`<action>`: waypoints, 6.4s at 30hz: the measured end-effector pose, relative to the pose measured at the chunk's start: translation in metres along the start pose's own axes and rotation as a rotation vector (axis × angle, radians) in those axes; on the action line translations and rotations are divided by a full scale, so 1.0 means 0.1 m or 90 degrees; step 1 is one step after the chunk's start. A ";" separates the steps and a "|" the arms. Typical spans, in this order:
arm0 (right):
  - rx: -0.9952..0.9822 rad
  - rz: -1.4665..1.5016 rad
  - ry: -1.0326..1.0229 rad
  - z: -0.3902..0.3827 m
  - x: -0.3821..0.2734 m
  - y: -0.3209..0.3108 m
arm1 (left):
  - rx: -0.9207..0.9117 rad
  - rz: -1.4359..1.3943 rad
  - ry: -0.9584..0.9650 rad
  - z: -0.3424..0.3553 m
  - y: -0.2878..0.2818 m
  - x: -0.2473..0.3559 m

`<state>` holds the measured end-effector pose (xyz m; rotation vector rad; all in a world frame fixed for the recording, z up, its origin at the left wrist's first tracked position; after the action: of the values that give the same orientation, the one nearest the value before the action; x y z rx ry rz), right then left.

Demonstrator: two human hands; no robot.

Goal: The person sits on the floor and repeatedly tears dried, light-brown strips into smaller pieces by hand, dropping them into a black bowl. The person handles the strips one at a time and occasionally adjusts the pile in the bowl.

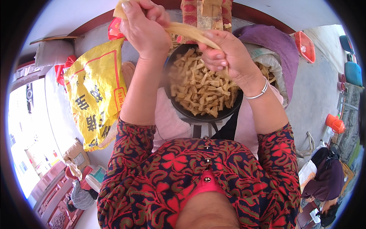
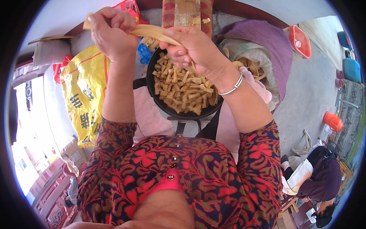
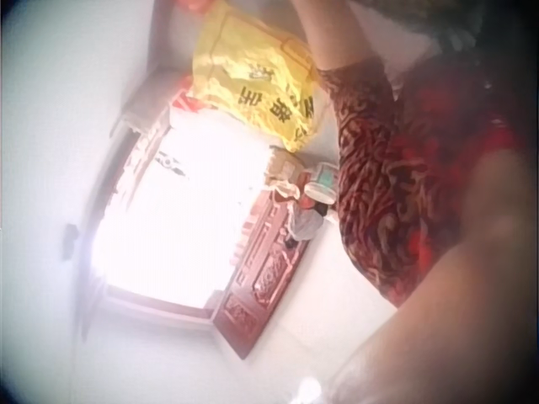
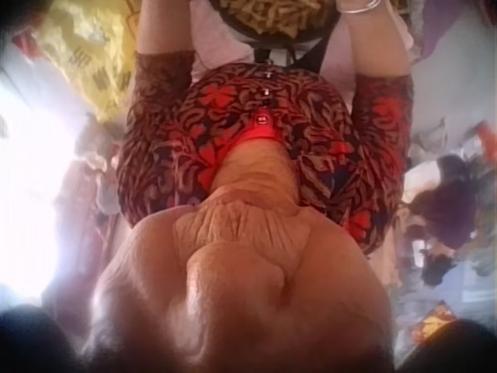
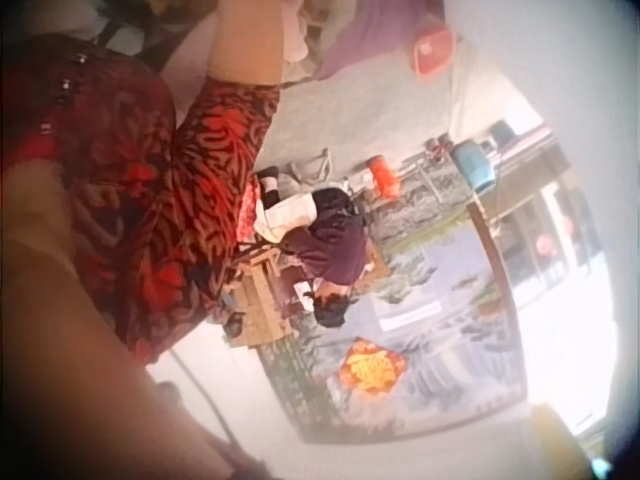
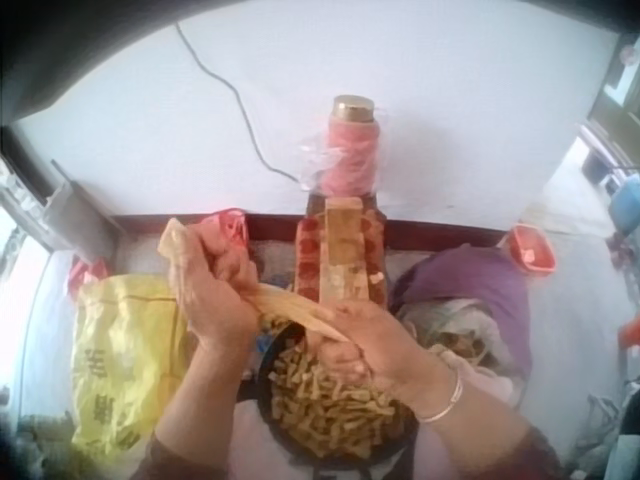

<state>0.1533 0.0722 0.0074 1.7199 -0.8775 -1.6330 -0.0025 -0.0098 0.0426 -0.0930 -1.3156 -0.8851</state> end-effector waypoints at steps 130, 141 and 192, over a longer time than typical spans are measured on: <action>0.546 -1.122 -0.115 0.18 -0.48 -0.82 | -0.549 0.909 -0.144 -0.02 -0.03 -0.53; 0.083 -0.198 -0.004 0.07 -0.06 -0.17 | -0.120 -0.136 -0.363 -0.39 0.29 -0.30; 0.016 -0.085 -0.132 -0.16 -0.16 -0.28 | -0.295 0.451 -0.023 -0.42 0.05 -0.26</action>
<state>0.1707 0.1013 -0.0041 1.6777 -0.8990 -1.9236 0.0341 -0.0151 0.0096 -0.8840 -0.9750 -0.5535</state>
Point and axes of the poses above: each hand's wrist, its own z-axis towards the middle knuckle, its own y-axis out of the palm, x = y × z, the point moved 1 cm from there along z, towards the middle knuckle, and after that the axes turned 5 degrees about -x, right-handed, at the moved point
